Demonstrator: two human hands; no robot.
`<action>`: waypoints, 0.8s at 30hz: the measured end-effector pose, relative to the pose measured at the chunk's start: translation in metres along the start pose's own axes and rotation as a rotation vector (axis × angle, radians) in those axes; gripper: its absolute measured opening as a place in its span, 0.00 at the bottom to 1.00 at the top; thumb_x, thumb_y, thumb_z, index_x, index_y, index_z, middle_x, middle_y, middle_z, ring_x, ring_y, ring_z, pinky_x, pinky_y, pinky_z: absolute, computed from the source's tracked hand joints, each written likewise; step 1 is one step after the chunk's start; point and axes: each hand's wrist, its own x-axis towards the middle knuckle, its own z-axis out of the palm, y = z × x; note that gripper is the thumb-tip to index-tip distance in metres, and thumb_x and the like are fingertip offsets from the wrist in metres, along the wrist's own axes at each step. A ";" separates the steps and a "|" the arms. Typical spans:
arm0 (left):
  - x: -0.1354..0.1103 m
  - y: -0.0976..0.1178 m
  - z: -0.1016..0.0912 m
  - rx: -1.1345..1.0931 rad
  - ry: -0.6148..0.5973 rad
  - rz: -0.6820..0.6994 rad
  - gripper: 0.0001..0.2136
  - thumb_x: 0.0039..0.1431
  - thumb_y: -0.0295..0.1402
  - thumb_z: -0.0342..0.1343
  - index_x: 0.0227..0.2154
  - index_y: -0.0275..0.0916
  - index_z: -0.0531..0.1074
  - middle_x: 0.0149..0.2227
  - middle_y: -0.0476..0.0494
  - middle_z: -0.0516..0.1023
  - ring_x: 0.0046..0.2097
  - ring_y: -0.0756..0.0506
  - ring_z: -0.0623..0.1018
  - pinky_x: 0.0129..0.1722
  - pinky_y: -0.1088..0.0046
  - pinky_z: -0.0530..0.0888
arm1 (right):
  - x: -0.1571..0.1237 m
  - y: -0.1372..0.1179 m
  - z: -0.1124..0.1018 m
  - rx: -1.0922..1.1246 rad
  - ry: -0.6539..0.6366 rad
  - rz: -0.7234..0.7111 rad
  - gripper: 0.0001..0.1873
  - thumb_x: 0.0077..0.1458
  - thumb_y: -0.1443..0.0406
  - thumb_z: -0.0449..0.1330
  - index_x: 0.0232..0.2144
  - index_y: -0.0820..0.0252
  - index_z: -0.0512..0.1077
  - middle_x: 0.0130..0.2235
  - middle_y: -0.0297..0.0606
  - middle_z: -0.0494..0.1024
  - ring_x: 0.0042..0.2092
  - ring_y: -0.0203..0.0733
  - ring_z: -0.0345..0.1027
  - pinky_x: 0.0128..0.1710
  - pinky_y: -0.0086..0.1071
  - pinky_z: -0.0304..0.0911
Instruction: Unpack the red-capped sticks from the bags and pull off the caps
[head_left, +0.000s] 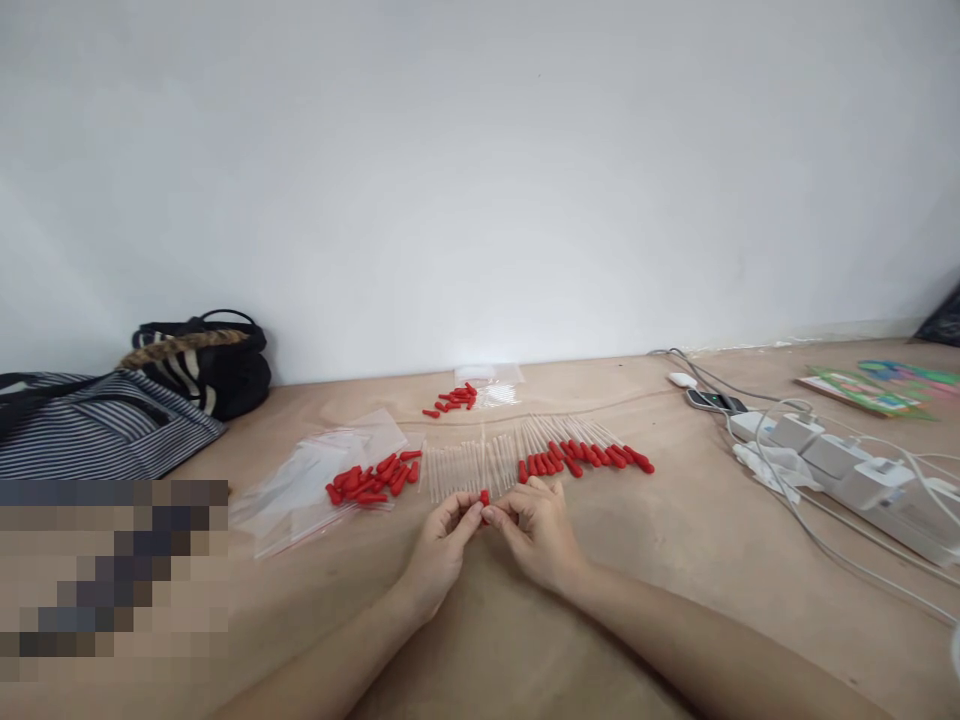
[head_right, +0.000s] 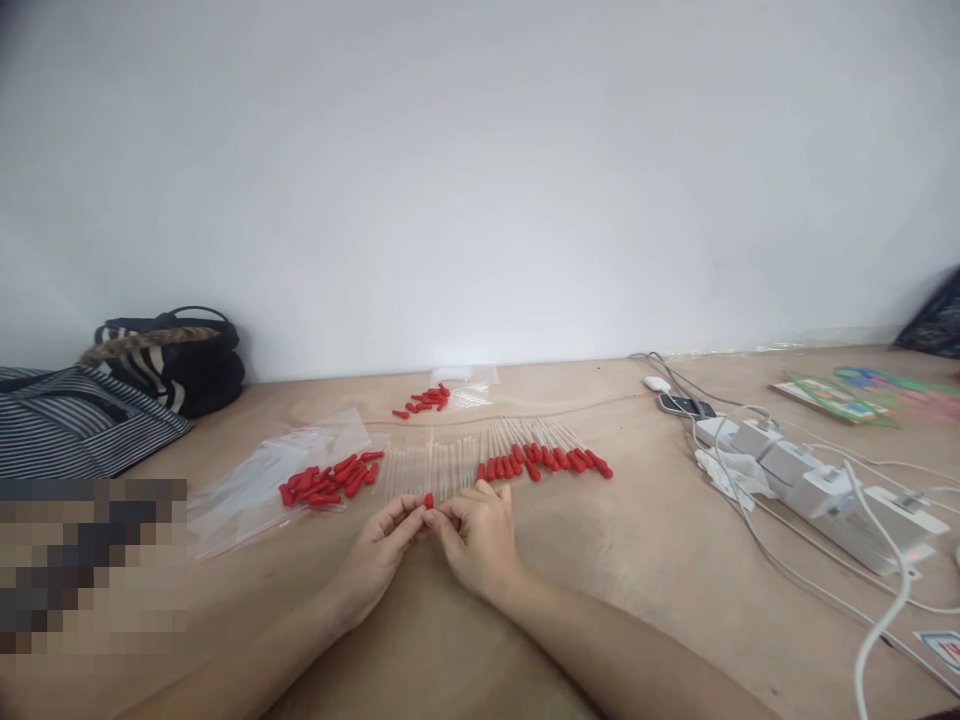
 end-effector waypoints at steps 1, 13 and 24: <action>0.000 -0.002 0.000 -0.026 -0.009 -0.012 0.12 0.45 0.40 0.60 0.26 0.36 0.70 0.27 0.51 0.71 0.31 0.51 0.70 0.34 0.76 0.68 | 0.000 0.000 0.000 -0.007 -0.003 -0.018 0.18 0.57 0.58 0.51 0.19 0.56 0.72 0.20 0.30 0.71 0.28 0.33 0.58 0.34 0.32 0.44; 0.004 0.000 -0.022 0.444 -0.096 0.182 0.10 0.54 0.40 0.50 0.29 0.38 0.67 0.24 0.51 0.68 0.28 0.50 0.69 0.29 0.74 0.66 | 0.014 0.032 -0.023 -0.412 0.449 -0.540 0.07 0.53 0.59 0.57 0.32 0.54 0.72 0.34 0.34 0.76 0.36 0.36 0.63 0.41 0.35 0.46; 0.002 0.010 -0.034 0.945 -0.162 0.597 0.08 0.59 0.32 0.46 0.32 0.39 0.70 0.30 0.46 0.72 0.33 0.48 0.72 0.33 0.73 0.69 | 0.013 0.047 -0.026 -0.489 -0.031 -0.561 0.14 0.61 0.64 0.46 0.35 0.49 0.72 0.27 0.29 0.75 0.38 0.35 0.62 0.48 0.39 0.39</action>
